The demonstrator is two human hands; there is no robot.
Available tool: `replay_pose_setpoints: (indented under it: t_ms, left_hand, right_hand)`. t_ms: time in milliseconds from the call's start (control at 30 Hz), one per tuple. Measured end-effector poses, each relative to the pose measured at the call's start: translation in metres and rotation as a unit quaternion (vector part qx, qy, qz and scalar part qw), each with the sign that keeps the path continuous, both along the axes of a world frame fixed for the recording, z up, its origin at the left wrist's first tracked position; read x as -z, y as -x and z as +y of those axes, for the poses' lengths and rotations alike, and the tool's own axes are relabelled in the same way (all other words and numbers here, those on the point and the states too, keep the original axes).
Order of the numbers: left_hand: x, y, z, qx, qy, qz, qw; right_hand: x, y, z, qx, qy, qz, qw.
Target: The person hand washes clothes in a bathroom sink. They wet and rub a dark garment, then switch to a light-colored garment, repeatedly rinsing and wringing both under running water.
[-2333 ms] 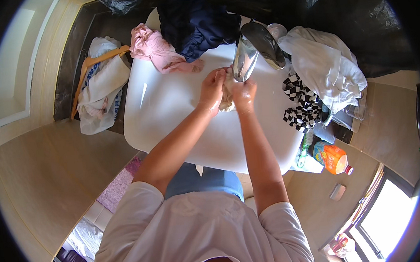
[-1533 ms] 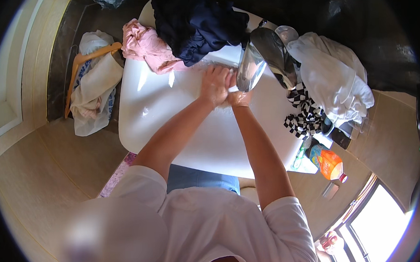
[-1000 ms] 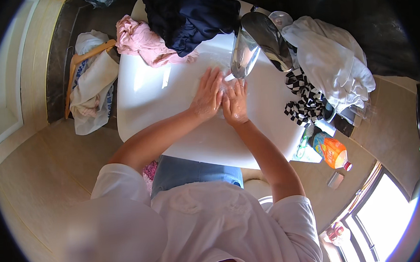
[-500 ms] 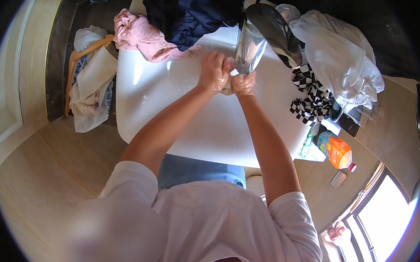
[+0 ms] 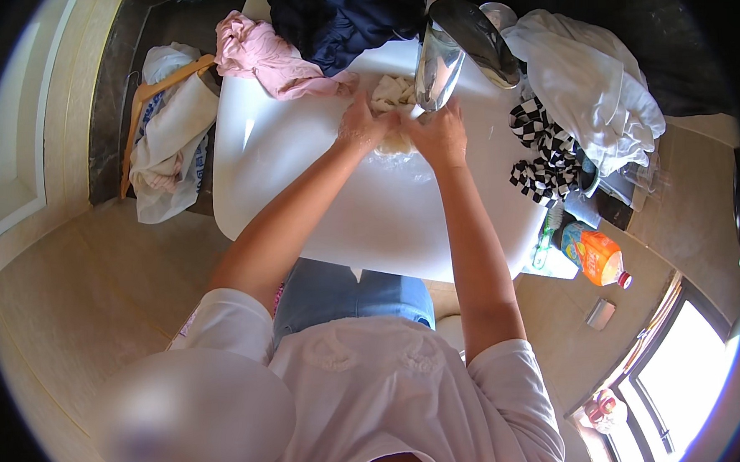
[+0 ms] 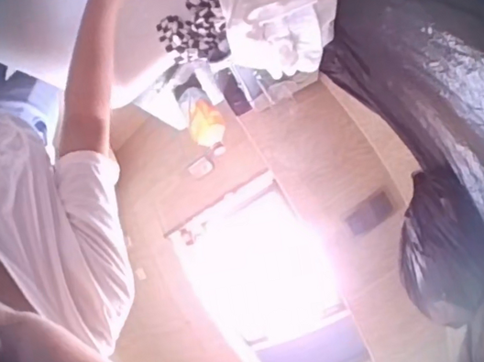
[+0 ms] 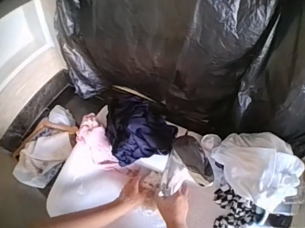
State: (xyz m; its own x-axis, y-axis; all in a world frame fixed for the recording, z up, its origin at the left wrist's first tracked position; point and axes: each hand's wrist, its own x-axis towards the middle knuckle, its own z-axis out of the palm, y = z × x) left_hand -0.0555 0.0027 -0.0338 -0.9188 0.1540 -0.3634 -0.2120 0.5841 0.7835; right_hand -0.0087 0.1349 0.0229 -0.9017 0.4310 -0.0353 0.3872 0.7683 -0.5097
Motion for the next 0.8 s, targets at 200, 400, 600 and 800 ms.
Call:
replay_pose_setpoints:
  t_ms: [200, 400, 600, 800]
  left_hand:
    - [-0.041, 0.001, -0.011, 0.034, -0.093, -0.178, 0.979]
    - [-0.061, -0.004, -0.036, 0.167, -0.164, 0.014, 0.972]
    - [-0.123, 0.003, -0.053, 0.090, -0.232, -0.082, 0.965]
    - [-0.085, -0.001, -0.052, 0.179, -0.057, 0.218, 0.958]
  right_hand:
    - [0.022, -0.016, 0.040, 0.010, 0.235, -0.077, 0.969]
    - [-0.010, -0.039, 0.059, 0.167, 0.556, 0.037, 0.813]
    - [-0.024, -0.048, 0.068, 0.260, 0.718, 0.171, 0.622]
    - [-0.010, -0.044, 0.055, 0.098, 0.227, -0.078, 0.966]
